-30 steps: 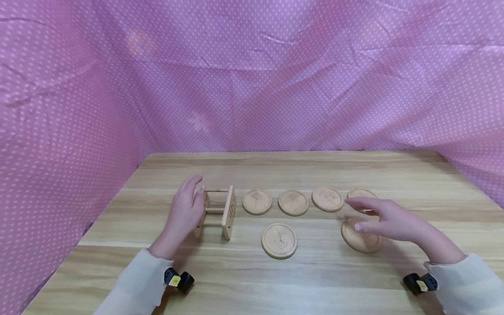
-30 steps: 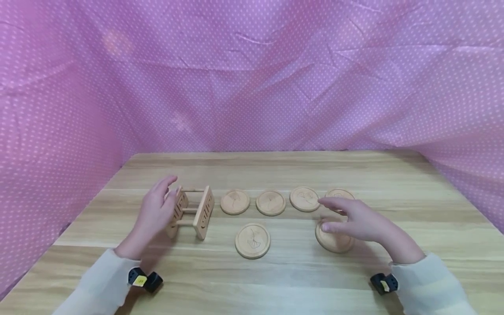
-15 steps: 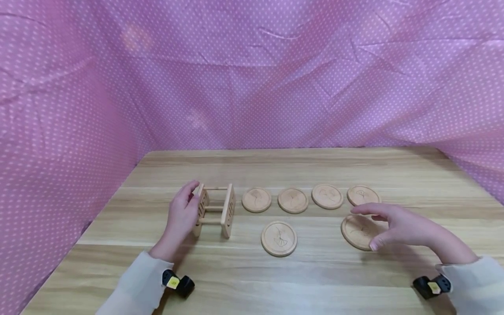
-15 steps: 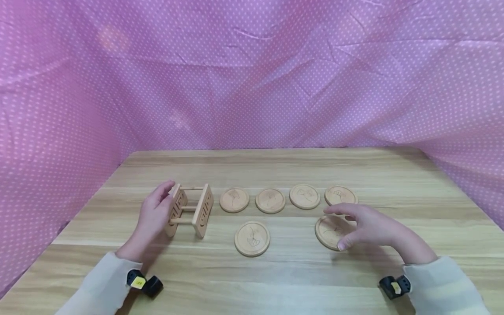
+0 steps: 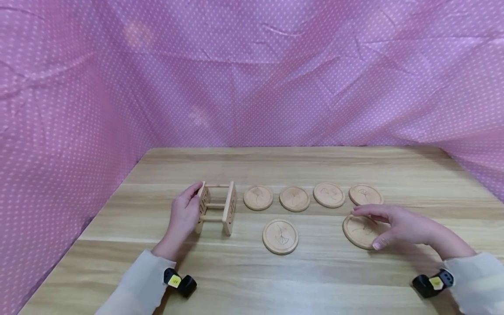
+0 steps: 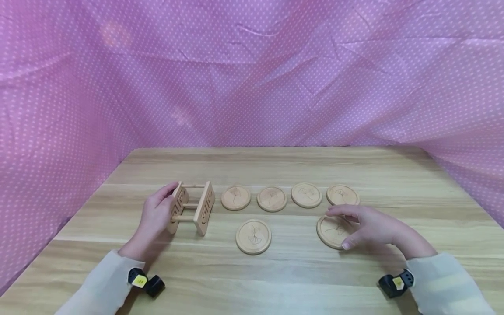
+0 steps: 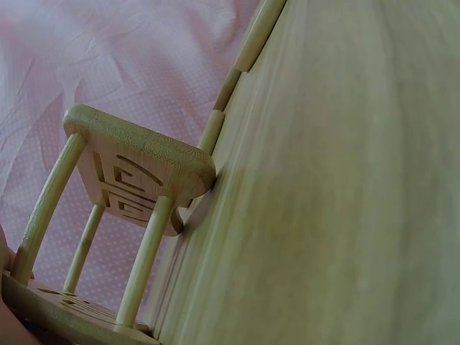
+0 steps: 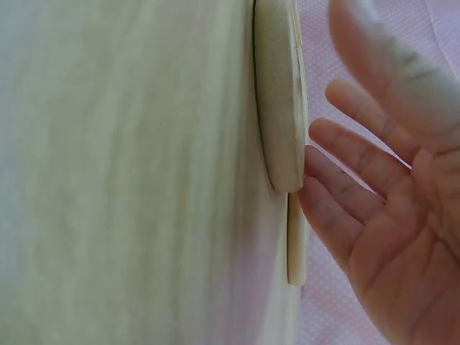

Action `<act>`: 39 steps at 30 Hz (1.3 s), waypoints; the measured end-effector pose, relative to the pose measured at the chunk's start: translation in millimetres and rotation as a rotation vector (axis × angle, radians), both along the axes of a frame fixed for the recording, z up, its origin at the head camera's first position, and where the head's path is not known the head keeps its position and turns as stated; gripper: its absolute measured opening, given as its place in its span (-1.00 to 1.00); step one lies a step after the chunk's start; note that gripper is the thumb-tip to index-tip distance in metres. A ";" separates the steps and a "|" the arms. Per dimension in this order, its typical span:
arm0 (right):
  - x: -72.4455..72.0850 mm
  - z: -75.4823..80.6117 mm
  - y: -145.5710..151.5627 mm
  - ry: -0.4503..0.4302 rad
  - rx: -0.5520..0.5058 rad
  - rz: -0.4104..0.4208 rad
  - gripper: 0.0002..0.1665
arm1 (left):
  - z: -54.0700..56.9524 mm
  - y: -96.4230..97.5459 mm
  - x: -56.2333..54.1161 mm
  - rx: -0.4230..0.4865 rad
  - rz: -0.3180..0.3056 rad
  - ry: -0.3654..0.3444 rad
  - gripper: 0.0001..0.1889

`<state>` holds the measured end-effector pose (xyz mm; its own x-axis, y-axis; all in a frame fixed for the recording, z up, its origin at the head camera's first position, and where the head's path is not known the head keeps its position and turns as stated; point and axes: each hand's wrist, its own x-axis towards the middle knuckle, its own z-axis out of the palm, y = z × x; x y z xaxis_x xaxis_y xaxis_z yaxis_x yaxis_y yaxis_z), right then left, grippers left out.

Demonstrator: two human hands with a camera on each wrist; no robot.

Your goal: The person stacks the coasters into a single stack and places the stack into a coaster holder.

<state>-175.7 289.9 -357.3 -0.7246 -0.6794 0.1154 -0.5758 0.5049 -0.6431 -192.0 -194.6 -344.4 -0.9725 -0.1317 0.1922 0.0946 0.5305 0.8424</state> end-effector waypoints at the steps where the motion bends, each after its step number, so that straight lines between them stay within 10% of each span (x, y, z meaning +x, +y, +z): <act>1: -0.5 -0.3 0.2 -0.002 -0.004 0.005 -0.18 | -0.3 0.4 0.0 0.005 0.003 -0.004 -0.57; 16: -3.0 5.2 -2.2 -0.151 0.102 -0.058 -0.11 | -2.9 1.5 -1.8 0.024 0.044 0.049 -0.60; 39: -0.7 11.6 -7.5 -0.049 0.268 -0.100 -0.01 | -7.5 1.9 -0.5 0.040 0.059 0.030 -0.58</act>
